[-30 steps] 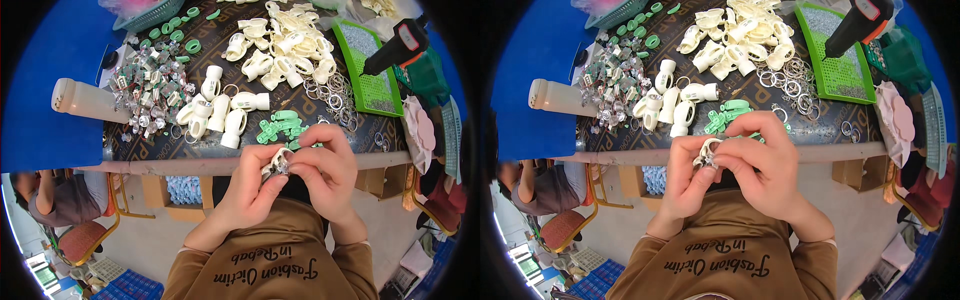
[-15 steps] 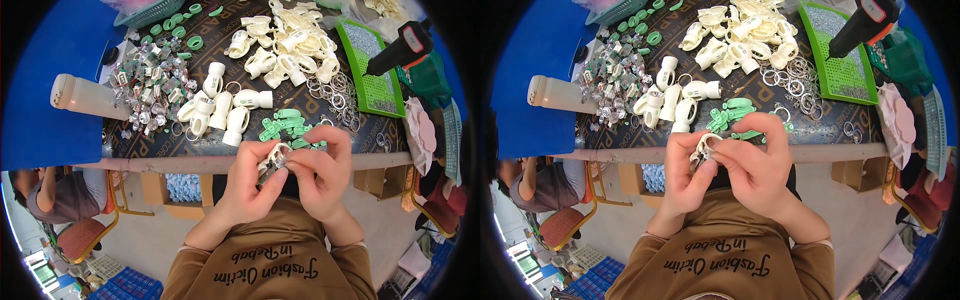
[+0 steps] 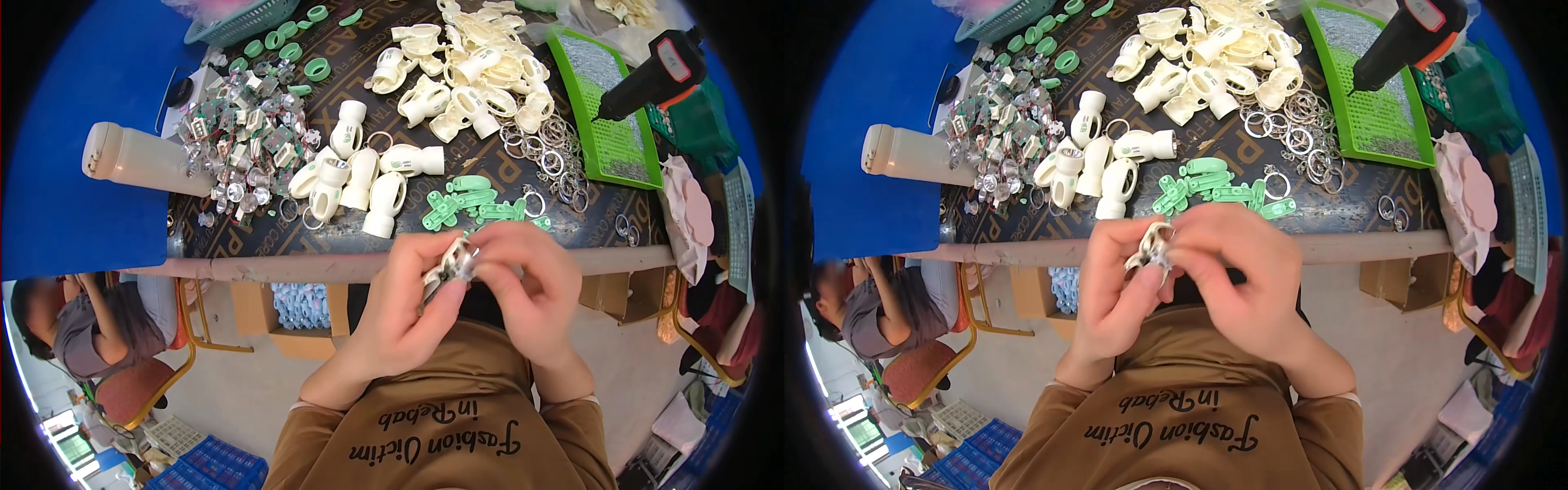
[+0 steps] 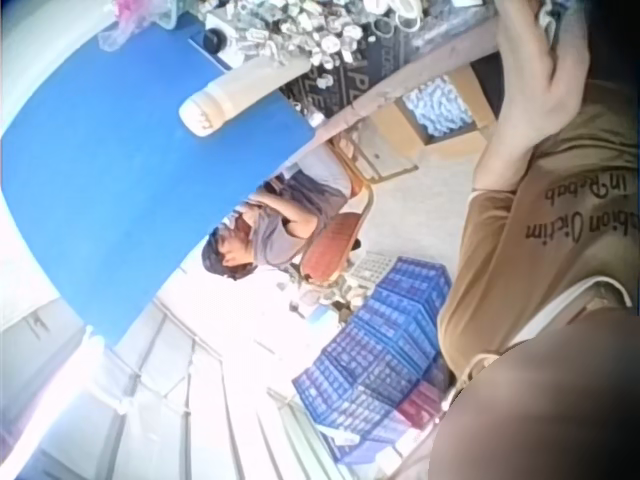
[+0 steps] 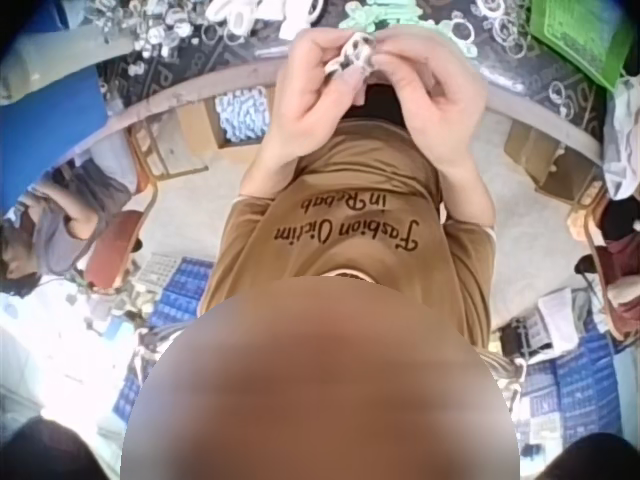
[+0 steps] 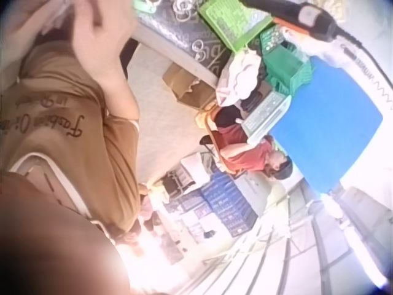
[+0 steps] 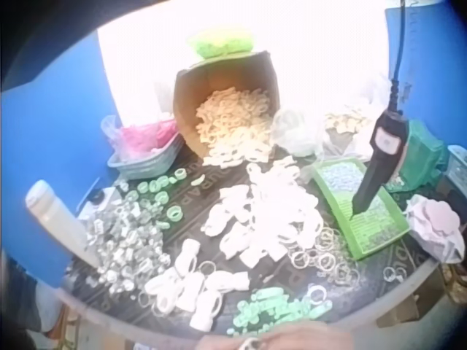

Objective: Assembling plastic housings with electronic modules and keychain rings to create light-up keychains.

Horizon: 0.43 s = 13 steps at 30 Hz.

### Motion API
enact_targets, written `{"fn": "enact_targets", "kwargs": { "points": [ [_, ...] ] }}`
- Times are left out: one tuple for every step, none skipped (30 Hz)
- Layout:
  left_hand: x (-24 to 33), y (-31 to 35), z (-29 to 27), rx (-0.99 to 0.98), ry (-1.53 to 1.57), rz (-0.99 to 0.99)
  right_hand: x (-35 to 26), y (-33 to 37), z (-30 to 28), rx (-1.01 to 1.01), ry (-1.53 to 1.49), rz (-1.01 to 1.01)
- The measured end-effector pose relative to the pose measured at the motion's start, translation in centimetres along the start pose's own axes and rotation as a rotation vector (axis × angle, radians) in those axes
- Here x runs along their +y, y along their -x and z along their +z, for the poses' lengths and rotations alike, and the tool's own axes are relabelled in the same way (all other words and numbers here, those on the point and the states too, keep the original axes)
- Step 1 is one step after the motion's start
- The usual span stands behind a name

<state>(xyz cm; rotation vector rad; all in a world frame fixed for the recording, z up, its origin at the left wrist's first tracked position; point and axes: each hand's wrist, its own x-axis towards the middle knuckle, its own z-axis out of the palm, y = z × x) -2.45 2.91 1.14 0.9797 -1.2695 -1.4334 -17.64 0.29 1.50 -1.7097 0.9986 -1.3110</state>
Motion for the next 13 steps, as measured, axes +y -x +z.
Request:
{"fn": "enact_targets", "kwargs": {
  "points": [
    [0.4,-0.1,0.2,0.016,-0.003,-0.062,0.4,0.1,0.2,0.025,-0.061,0.094],
    [0.6,-0.3,0.3,0.035,-0.006,-0.124,0.5,-0.1,0.3,0.018,-0.064,0.097],
    [0.6,-0.5,0.3,0.034,0.022,-0.152,0.7,-0.3,0.4,0.023,-0.147,0.174],
    [0.5,-0.7,0.4,0.041,0.024,-0.155,0.9,-0.6,0.5,0.028,-0.229,0.252],
    [0.3,-1.0,0.4,0.042,0.052,-0.183,1.8,-0.6,0.4,0.013,-0.243,0.222],
    [0.3,-1.2,0.4,0.042,0.079,-0.212,2.2,-0.7,0.4,0.009,-0.243,0.224],
    [0.3,-1.5,0.5,0.03,0.128,-0.232,2.6,-0.8,0.4,0.016,-0.272,0.224],
    [0.4,-1.7,0.3,0.034,0.129,-0.233,2.8,-0.9,0.4,0.024,-0.302,0.224],
    [0.4,-1.8,0.2,0.025,0.173,-0.267,2.8,-0.9,0.3,0.01,-0.317,0.269],
    [0.4,-1.9,0.1,0.015,0.217,-0.301,2.9,-0.9,0.3,0.008,-0.318,0.27],
    [0.4,-1.8,0.1,0.015,0.218,-0.301,3.0,-0.9,0.4,0.007,-0.282,0.225],
    [0.3,-1.8,0.2,0.025,0.211,-0.283,3.1,-0.9,0.4,0.007,-0.246,0.18],
    [0.2,-1.8,0.3,0.035,0.204,-0.265,3.0,-0.9,0.3,0.007,-0.245,0.18]
  ]
}}
